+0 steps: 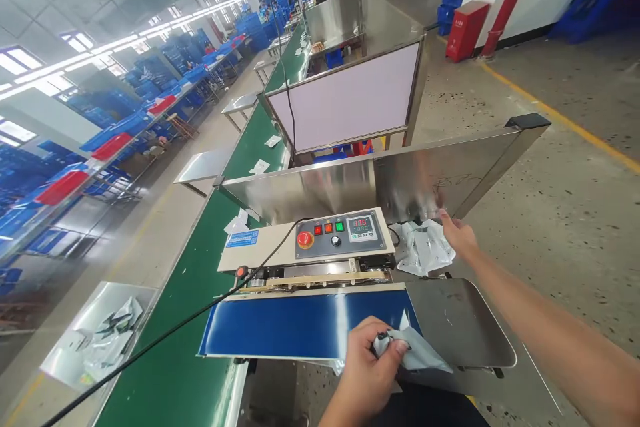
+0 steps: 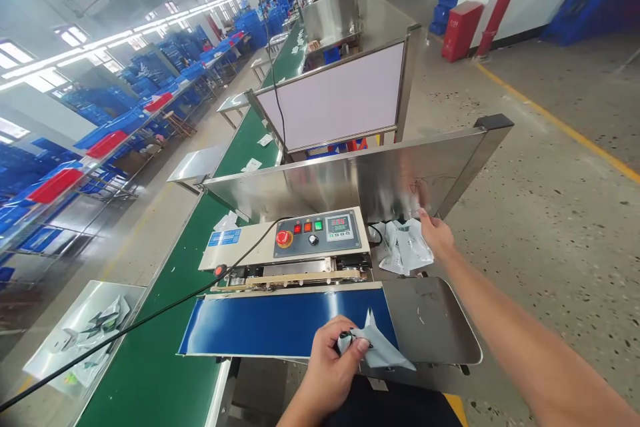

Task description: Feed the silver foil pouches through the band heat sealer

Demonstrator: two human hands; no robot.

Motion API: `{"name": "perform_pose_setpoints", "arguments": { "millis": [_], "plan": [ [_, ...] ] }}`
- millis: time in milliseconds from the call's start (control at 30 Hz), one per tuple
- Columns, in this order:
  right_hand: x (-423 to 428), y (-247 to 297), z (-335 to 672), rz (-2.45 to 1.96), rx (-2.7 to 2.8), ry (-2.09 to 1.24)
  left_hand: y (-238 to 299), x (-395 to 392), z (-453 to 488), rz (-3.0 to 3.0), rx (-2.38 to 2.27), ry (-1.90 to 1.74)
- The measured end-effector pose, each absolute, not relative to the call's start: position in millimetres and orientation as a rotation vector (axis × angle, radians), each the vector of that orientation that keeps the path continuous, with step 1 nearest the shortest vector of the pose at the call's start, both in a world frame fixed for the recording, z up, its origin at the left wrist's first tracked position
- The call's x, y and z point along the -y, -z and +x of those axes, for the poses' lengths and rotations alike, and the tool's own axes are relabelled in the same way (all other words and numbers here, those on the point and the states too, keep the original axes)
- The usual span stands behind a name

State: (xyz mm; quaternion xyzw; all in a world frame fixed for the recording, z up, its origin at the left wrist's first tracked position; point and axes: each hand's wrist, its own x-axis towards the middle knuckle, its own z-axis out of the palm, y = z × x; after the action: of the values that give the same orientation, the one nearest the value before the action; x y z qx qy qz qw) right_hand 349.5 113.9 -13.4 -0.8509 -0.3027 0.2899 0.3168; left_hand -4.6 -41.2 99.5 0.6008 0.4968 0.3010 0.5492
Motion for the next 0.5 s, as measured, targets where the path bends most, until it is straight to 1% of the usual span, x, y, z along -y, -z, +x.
{"name": "perform_pose_setpoints", "arguments": {
  "millis": [33, 100, 167, 200, 267, 367, 433, 500],
  "plan": [
    [-98.4, 4.4, 342.6, -2.149, 0.834, -0.82, -100.9, 36.8, -3.5, 1.411, -1.178, -0.696],
    [-58.2, -15.6, 317.1, -1.857, 0.953, -1.058, -101.9, 28.3, 0.5, 1.362, -1.187, -0.675],
    [-12.8, -35.5, 283.0, -1.333, 1.111, -1.414, -99.8, 20.9, 5.9, 1.3, -1.178, -0.655],
    [8.4, -44.1, 266.4, -1.217, 1.13, -1.51, -97.7, 18.0, 8.6, 1.276, -1.165, -0.647],
    [42.2, -56.3, 241.5, -1.287, 1.066, -1.54, -92.2, 14.4, 12.4, 1.254, -1.144, -0.662],
    [69.7, -61.3, 232.3, -1.49, 0.782, -1.4, -83.5, 14.1, 13.4, 1.204, -1.163, -0.693],
    [78.5, -59.9, 237.7, -1.473, 0.636, -1.342, -80.5, 15.6, 12.6, 1.172, -1.17, -0.69],
    [83.6, -59.9, 242.1, -1.393, 0.653, -1.335, -82.2, 16.7, 13.1, 1.199, -1.128, -0.675]
  ]
}}
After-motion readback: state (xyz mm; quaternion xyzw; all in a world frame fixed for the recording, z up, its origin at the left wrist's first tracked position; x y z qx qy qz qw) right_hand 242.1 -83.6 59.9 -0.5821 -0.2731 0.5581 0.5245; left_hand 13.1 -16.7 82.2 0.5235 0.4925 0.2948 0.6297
